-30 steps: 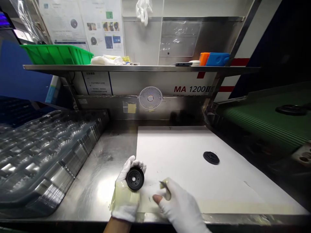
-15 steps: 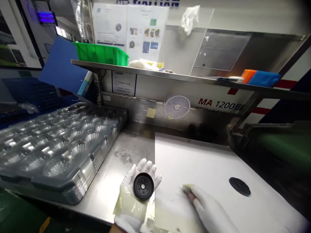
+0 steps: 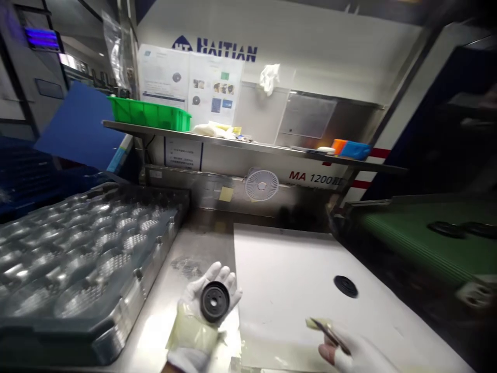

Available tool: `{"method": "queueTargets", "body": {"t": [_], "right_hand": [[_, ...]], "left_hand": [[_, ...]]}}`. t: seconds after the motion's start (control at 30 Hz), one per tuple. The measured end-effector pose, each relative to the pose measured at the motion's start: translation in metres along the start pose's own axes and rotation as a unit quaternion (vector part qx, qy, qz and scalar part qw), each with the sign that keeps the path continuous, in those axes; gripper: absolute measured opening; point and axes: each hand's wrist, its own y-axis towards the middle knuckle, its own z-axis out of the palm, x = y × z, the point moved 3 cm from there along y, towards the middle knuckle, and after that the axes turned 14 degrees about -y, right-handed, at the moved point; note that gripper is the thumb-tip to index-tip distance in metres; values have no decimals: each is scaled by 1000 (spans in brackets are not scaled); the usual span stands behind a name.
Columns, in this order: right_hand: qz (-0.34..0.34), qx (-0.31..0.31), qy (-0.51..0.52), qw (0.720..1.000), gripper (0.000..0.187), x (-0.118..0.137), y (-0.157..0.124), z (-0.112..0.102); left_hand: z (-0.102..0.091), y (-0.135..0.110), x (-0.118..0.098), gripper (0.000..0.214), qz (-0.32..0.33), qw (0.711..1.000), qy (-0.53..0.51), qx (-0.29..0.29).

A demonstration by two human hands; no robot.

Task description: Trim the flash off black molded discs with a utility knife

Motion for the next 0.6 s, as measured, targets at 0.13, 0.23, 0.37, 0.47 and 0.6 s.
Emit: {"method": "queueTargets", "body": {"t": [0.13, 0.23, 0.37, 0.47, 0.6], "right_hand": [[68, -72, -58, 993, 36, -49, 36, -50], [84, -87, -91, 988, 30, -73, 63, -74], [72, -64, -135, 986, 20, -87, 88, -69], [67, -66, -152, 984, 19, -99, 98, -63], [37, -114, -115, 986, 4, -107, 103, -74]], "left_hand": [[9, 14, -19, 52, 82, 916, 388, 51], [2, 39, -34, 52, 201, 729, 646, 104], [-23, 73, -46, 38, 248, 599, 753, 110], [-23, 79, -47, 35, 313, 533, 782, 75], [9, 58, -8, 38, 304, 635, 707, 70]]}}
